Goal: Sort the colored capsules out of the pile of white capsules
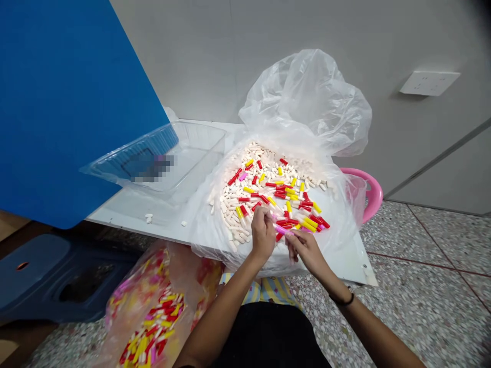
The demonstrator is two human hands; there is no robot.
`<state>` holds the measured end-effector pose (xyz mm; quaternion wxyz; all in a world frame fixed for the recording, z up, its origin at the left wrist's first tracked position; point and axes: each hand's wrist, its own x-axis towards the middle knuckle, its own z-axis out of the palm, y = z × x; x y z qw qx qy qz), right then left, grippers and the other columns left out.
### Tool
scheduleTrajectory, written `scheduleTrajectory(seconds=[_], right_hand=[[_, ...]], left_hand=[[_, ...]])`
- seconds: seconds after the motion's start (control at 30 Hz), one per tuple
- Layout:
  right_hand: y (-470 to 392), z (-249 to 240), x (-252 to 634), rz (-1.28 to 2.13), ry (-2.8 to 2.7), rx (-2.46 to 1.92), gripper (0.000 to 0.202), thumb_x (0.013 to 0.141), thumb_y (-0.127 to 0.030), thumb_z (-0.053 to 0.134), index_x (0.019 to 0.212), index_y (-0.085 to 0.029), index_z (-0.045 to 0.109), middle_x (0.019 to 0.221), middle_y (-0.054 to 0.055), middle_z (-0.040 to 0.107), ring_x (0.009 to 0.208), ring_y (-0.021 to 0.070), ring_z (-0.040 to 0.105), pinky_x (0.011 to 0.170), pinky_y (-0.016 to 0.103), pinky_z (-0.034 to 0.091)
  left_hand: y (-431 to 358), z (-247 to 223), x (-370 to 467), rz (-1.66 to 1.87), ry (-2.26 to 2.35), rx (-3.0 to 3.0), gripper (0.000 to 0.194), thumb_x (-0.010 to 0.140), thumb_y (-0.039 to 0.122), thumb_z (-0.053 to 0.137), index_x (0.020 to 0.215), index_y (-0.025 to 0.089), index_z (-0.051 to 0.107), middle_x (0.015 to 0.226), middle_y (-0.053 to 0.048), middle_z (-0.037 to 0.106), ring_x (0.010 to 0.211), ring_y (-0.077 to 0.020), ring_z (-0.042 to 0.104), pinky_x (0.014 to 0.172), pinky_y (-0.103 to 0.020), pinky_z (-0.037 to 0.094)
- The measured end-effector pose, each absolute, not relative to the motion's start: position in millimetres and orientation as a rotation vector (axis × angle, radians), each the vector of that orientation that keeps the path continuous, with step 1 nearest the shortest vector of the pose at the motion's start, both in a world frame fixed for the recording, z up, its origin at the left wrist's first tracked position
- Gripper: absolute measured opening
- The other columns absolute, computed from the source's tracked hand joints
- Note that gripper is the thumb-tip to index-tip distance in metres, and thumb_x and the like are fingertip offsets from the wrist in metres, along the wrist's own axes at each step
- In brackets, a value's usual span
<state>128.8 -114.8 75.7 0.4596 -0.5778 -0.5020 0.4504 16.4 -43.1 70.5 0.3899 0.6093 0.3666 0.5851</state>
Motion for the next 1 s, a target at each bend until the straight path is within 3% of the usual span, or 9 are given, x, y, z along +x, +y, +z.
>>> scheduleTrajectory(seconds=[0.07,0.2,0.3,0.4,0.5,0.6,0.83,1.0], right_hand=[[-102,74,144,1.043,-1.207,-1.466,0.043,0.086,-0.056,0.041,0.066,-0.019,0.049,0.042,-0.003,0.048,0.036,0.0129,0.048,0.039,0.024,0.034],[-71,72,184,0.351,-1.279,-1.887,0.042,0.088,-0.051,0.039,0.072,-0.017,0.057,0.054,0.002,0.055,0.052,0.0155,0.052,0.051,0.025,0.035],[-52,72,198,-0.028,-1.487,-2.225,0.032,0.088,-0.039,0.043,0.084,-0.013,0.062,0.075,0.011,0.063,0.072,0.0213,0.056,0.058,0.028,0.034],[-38,72,189,-0.235,-1.755,-2.290,0.024,0.087,-0.024,0.044,0.093,-0.011,0.063,0.095,0.016,0.063,0.093,0.0264,0.053,0.069,0.031,0.036],[-22,68,172,-0.131,-1.945,-2.371,0.023,0.085,-0.016,0.043,0.085,-0.010,0.065,0.090,0.017,0.064,0.095,0.0276,0.053,0.073,0.033,0.037],[-6,62,163,-0.022,-1.981,-2.446,0.025,0.085,-0.011,0.040,0.088,-0.008,0.065,0.089,0.017,0.064,0.095,0.0283,0.054,0.073,0.033,0.037],[3,57,163,0.004,-1.966,-2.395,0.035,0.081,-0.007,0.043,0.115,-0.006,0.051,0.106,0.017,0.060,0.095,0.0239,0.055,0.073,0.029,0.038],[1,52,164,0.190,-1.861,-2.400,0.022,0.082,-0.009,0.043,0.096,-0.007,0.060,0.096,0.018,0.063,0.092,0.0233,0.059,0.073,0.029,0.040]], left_hand=[[-38,67,18,1.485,0.876,1.392,0.004,0.083,0.016,0.050,0.082,0.019,0.048,0.084,-0.001,0.050,0.079,-0.0124,0.050,0.076,-0.025,0.042],[-28,63,17,1.466,0.774,0.817,0.023,0.075,0.027,0.065,0.085,0.020,0.046,0.092,-0.002,0.055,0.086,-0.0140,0.059,0.072,-0.026,0.050],[-24,64,13,1.410,0.772,0.503,0.029,0.070,0.025,0.072,0.082,0.018,0.046,0.085,0.000,0.058,0.078,-0.0111,0.062,0.067,-0.021,0.051],[-22,70,10,1.389,0.821,0.240,0.020,0.076,0.021,0.068,0.081,0.015,0.049,0.074,0.001,0.057,0.062,-0.0048,0.059,0.051,-0.010,0.044],[-22,78,8,1.343,0.763,0.059,0.012,0.085,0.019,0.057,0.077,0.013,0.050,0.067,0.002,0.053,0.048,0.0004,0.048,0.037,-0.005,0.031],[-24,85,5,1.276,0.658,-0.040,0.018,0.092,0.019,0.045,0.076,0.012,0.049,0.067,0.002,0.051,0.041,0.0027,0.039,0.032,-0.004,0.024],[-29,90,1,1.263,0.575,-0.102,0.023,0.094,0.020,0.041,0.072,0.013,0.046,0.064,0.003,0.045,0.041,0.0028,0.036,0.031,-0.003,0.024],[-29,82,-1,1.256,0.566,-0.119,0.020,0.092,0.020,0.047,0.073,0.013,0.048,0.064,0.004,0.045,0.042,0.0031,0.036,0.034,-0.002,0.027]])
